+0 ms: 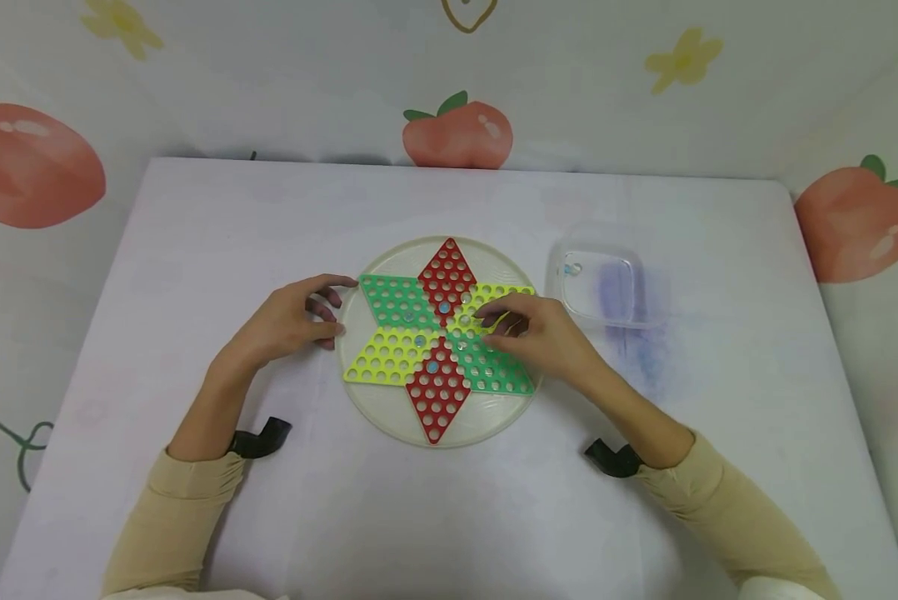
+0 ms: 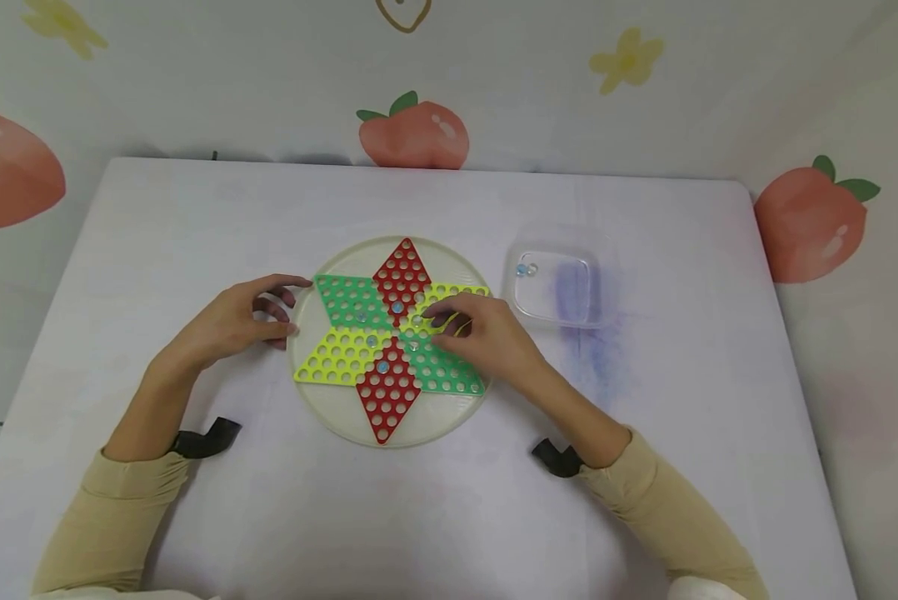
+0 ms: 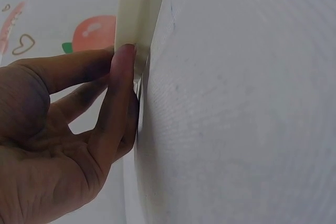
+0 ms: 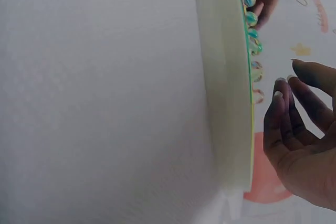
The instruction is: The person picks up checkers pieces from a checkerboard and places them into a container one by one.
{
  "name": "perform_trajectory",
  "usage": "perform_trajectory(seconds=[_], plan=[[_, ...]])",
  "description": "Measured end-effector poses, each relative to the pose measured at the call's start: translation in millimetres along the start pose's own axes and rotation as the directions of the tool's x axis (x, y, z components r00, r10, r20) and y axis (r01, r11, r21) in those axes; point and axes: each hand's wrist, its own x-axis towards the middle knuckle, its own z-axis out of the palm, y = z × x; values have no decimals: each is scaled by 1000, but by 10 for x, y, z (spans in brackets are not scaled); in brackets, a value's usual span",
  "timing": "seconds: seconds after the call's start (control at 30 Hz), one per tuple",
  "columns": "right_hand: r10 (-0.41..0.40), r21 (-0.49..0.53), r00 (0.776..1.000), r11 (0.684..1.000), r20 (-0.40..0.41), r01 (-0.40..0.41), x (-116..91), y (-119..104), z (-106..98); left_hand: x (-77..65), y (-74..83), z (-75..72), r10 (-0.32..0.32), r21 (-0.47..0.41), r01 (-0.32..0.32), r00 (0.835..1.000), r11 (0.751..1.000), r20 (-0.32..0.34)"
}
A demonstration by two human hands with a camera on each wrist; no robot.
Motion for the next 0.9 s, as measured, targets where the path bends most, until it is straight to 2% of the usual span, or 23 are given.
perform_trajectory(seconds=[0.3,0.9], plan=[[-4,-29,999,1000,41,5,66,22,124,-7,4,-8,2,-16,-2,1000,1000,4],[37,-189,999,981,-5,-37,58,-26,256,-7,-8,-15,4,-24,-4,1000,1000,1]])
